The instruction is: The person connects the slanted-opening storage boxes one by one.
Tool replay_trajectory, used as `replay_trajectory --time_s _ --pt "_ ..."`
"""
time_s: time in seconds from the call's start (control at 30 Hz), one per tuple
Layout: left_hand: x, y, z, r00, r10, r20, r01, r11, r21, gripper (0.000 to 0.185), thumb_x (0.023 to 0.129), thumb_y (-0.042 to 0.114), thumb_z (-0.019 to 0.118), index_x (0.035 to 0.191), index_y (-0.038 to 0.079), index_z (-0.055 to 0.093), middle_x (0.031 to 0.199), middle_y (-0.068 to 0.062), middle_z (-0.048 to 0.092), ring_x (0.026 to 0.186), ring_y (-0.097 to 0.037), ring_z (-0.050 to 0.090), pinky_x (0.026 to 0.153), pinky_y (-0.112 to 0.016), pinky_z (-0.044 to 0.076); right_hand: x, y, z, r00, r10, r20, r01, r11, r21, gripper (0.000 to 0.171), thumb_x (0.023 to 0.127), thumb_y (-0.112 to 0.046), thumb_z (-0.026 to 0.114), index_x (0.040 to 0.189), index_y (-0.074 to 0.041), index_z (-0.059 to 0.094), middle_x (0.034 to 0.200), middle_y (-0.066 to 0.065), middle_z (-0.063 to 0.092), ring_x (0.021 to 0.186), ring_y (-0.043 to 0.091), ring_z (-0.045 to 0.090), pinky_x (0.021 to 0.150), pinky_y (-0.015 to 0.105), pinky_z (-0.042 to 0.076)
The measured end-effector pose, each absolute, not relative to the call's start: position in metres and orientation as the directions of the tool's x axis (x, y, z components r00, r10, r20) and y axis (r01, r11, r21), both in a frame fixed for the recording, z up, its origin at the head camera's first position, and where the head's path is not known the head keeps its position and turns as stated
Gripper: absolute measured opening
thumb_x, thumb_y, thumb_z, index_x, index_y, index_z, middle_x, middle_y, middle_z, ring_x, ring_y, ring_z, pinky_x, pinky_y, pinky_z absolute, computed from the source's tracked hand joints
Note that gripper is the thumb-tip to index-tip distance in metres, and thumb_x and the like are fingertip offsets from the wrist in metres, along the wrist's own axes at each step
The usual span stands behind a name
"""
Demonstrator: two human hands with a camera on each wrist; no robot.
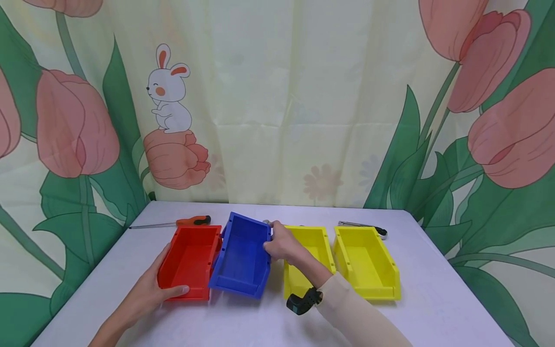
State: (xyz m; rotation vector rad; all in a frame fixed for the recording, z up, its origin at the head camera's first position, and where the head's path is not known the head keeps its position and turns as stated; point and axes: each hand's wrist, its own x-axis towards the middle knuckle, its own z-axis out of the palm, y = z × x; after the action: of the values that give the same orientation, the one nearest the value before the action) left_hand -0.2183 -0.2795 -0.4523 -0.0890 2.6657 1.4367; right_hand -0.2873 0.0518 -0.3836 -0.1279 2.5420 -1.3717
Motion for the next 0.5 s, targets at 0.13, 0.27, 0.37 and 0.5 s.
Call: replay_trajectory --time_s 0.13,0.27,0.37,0.5 --pt "-0.2181 -0.2791 -0.4517 -0.992 0.001 -0.126 -0.105 0.551 0.828 0.143 0.072 0.035 0.098 0.172 0.021 -0.004 0.165 -0.022 0.032 0.144 -0.048 0.042 0.091 -0.045 0.067 -0.2896 0.0513 -0.3838 -0.965 -0.196 -0.173 0.037 0.552 -0.833 0.061 0.095 0.005 0.062 0.152 0.005 0.040 0.137 0.035 0.062 0.107 0.038 0.071 0.081 0.051 0.068" --pt "-0.2175 -0.2789 -0.4514 -0.992 0.000 -0.129 -0.108 0.553 0.826 0.143 0.072 0.036 0.098 0.172 0.020 -0.003 0.164 -0.022 0.032 0.144 -0.048 0.042 0.091 -0.045 0.067 -0.2915 0.0510 -0.3825 -0.964 -0.206 -0.169 0.028 0.551 -0.834 0.058 0.094 0.005 0.061 0.149 0.006 0.043 0.138 0.034 0.061 0.107 0.038 0.071 0.079 0.050 0.068" --pt "-0.2173 -0.2787 -0.4509 -0.991 0.000 -0.131 -0.109 0.555 0.825 0.144 0.071 0.036 0.098 0.172 0.020 -0.003 0.164 -0.022 0.033 0.143 -0.048 0.042 0.091 -0.045 0.067 -0.2933 0.0503 -0.3796 -0.963 -0.216 -0.163 0.017 0.553 -0.833 0.057 0.094 0.005 0.060 0.149 0.007 0.043 0.138 0.034 0.061 0.106 0.039 0.071 0.079 0.050 0.068" --pt "-0.2175 -0.2787 -0.4504 -0.991 0.002 -0.131 -0.107 0.556 0.824 0.143 0.072 0.035 0.098 0.172 0.020 -0.004 0.164 -0.023 0.032 0.144 -0.049 0.040 0.091 -0.045 0.067 -0.2945 0.0480 -0.3745 -0.963 -0.221 -0.157 0.006 0.561 -0.828 0.057 0.095 0.005 0.059 0.149 0.008 0.042 0.142 0.035 0.058 0.110 0.044 0.072 0.081 0.055 0.067"
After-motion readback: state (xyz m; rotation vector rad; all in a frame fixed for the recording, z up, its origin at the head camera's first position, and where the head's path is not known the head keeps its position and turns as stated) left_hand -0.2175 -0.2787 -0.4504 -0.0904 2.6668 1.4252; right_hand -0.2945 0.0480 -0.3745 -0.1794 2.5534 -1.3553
